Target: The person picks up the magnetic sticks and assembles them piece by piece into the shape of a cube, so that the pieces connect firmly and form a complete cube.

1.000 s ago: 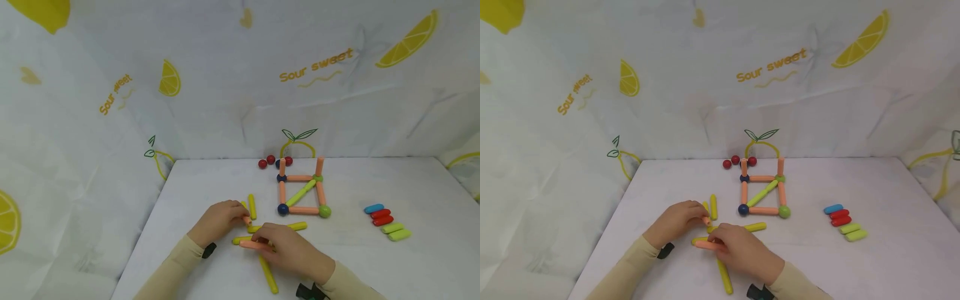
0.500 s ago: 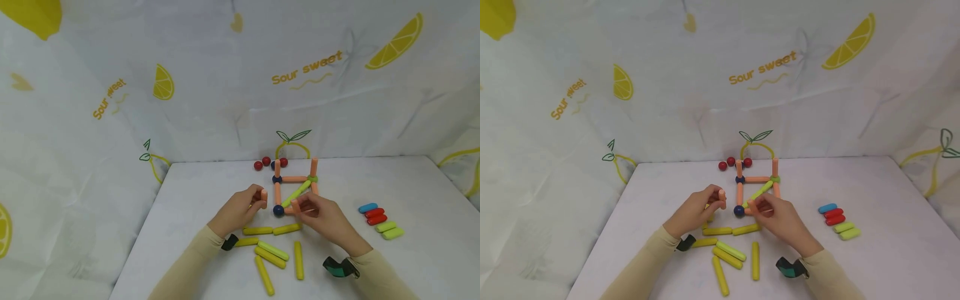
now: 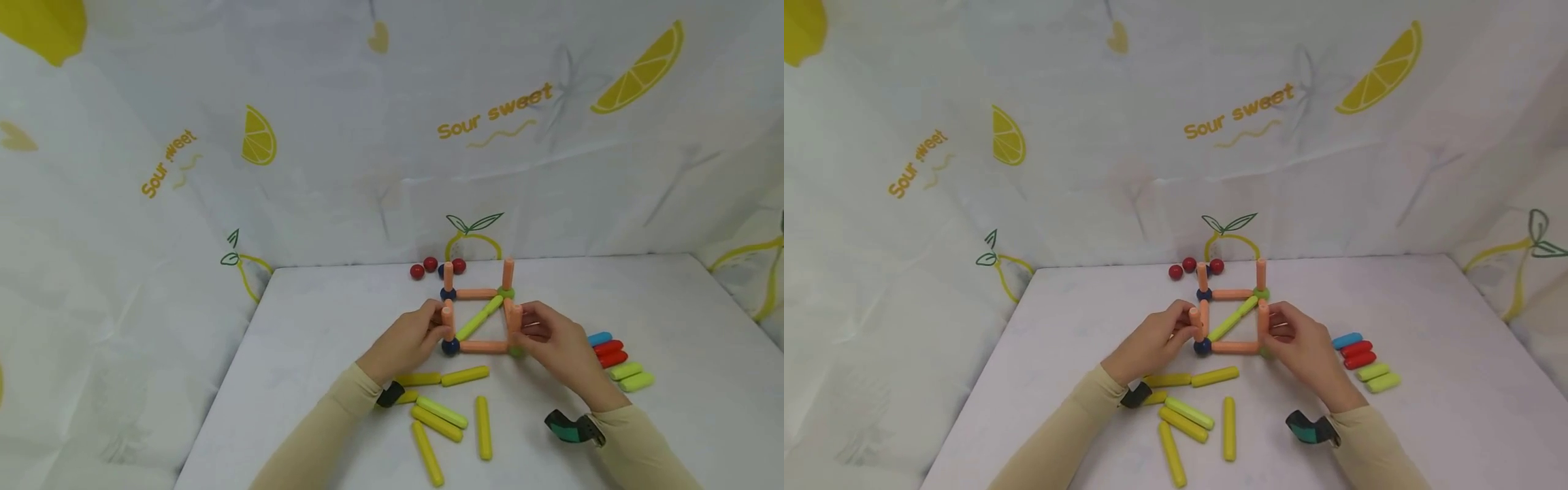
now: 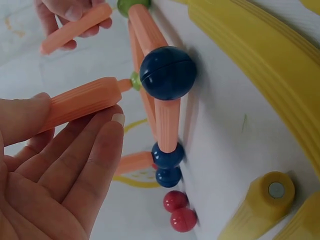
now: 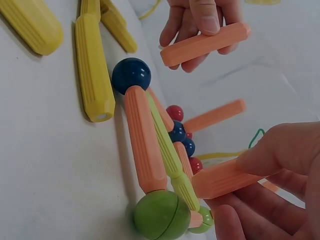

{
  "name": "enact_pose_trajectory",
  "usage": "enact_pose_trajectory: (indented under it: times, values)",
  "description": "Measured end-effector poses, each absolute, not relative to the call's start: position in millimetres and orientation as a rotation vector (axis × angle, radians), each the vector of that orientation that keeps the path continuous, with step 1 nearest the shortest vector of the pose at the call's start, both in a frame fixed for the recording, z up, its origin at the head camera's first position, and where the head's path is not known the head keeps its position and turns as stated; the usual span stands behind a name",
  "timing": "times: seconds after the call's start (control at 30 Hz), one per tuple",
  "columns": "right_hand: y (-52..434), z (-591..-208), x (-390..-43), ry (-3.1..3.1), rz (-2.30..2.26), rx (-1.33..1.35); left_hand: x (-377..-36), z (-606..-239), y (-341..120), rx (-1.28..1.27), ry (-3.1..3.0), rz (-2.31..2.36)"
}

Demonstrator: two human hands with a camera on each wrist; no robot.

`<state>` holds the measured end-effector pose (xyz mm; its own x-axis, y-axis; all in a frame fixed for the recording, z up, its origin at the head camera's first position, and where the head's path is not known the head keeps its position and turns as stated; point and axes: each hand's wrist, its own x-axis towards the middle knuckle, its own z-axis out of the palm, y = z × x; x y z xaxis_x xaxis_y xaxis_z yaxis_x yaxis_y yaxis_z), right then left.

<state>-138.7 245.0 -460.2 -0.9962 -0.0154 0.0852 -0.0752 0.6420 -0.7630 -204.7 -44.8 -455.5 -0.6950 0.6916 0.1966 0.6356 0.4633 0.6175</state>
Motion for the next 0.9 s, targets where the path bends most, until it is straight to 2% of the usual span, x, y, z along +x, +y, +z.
enact_pose_trajectory:
  times: [0.63, 0.9]
  values:
    - [255.2, -459.0, -137.5, -2.831, 1.216, 0.109, -204.0, -460.9, -36.9, 1.13, 2.598, 0.959]
    - [261.2, -470.2, -137.6, -3.027, 1.162, 0.068, -205.9, -466.8, -37.9, 1.111, 2.62, 0.859]
